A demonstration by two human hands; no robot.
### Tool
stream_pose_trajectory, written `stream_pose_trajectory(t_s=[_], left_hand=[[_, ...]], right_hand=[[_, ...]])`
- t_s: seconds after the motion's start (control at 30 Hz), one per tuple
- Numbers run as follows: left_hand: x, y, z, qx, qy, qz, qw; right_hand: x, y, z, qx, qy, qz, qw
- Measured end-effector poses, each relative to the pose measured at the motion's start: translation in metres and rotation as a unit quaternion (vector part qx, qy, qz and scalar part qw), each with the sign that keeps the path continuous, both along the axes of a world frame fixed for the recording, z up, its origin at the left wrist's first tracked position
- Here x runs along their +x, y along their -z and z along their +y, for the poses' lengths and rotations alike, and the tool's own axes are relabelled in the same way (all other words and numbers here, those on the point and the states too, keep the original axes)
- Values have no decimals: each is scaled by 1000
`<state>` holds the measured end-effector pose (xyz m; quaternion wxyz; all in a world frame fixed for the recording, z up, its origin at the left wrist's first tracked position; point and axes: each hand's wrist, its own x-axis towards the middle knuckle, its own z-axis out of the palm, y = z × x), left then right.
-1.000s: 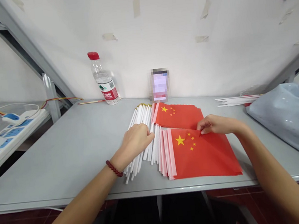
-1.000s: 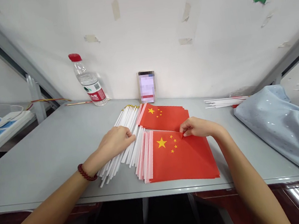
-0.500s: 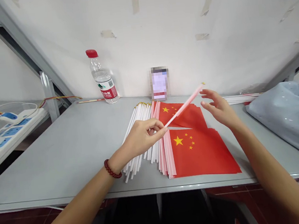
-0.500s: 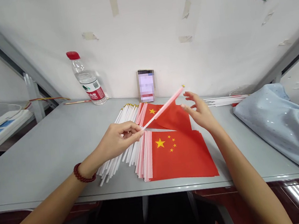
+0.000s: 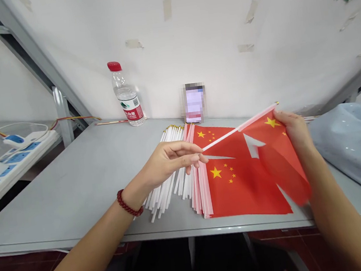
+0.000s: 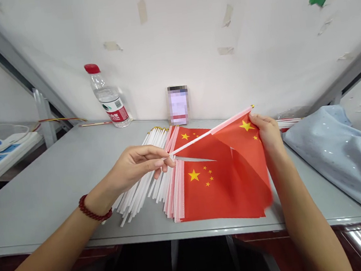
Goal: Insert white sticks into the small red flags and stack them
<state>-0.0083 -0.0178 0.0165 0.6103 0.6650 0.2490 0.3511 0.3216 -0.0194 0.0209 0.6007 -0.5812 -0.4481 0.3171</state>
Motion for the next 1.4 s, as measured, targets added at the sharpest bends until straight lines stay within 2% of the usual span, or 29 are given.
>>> stream_pose_trajectory(t_s=[0.07, 0.13, 0.2, 0.3, 0.43, 0.5, 0.6, 0.63, 0.7, 0.8, 0.87, 0.93, 0.97, 1.0, 1.03, 1.07, 1.1, 1.17, 1.23, 1.3, 1.4], left_hand=[[-4, -1, 2, -30, 53, -31, 998], [-6, -2, 2, -44, 79, -40, 995], [-3, -3, -1, -40, 76, -16, 996], [6, 1, -6, -7, 45, 73, 996], [15, 6, -10, 91, 38, 179, 979], [15, 5, -10, 119, 92, 212, 966], [11, 0, -9, 93, 206, 242, 944], [10, -2, -9, 84, 224, 246, 939], [9, -5, -8, 80, 224, 237, 942], [10, -6, -7, 79, 172, 196, 962], [12, -4, -5, 63, 89, 172, 979], [10, -1, 1, 57, -74, 153, 984], [7, 1, 4, 65, -177, 145, 971], [4, 2, 9, 87, -292, 139, 942], [-1, 2, 13, 120, -372, 150, 908], [-7, 3, 18, 151, -409, 174, 883], [-13, 3, 22, 179, -409, 211, 869], [-22, 5, 29, 225, -328, 307, 865], [-27, 8, 33, 258, -229, 389, 854], [-27, 13, 35, 286, -186, 441, 830], [-22, 18, 34, 325, -200, 493, 782]], right_hand=[[-4, -2, -2, -47, -2, 32, 998], [-14, 0, -3, -70, 1, 63, 996], [-29, 6, -4, -79, -11, 70, 994], [-57, 20, -6, -117, -65, 64, 989], [-84, 28, -15, -195, -229, 16, 953], [-88, 27, -19, -205, -308, -26, 929], [-89, 23, -24, -200, -442, -74, 871], [-88, 23, -25, -189, -479, -83, 853], [-88, 25, -27, -165, -528, -90, 828], [-87, 28, -27, -150, -565, -94, 806], [-86, 28, -25, -153, -603, -112, 775], [-83, 27, -24, -161, -662, -133, 719], [-82, 26, -23, -167, -693, -139, 687], [-81, 25, -23, -170, -716, -139, 662], [-80, 24, -23, -170, -727, -136, 651], [-79, 23, -23, -167, -725, -130, 655], [-78, 22, -23, -160, -711, -123, 673], [-77, 21, -23, -145, -664, -104, 726], [-75, 19, -23, -137, -628, -83, 762], [-74, 18, -22, -131, -609, -70, 779], [-72, 18, -20, -135, -595, -69, 789]])
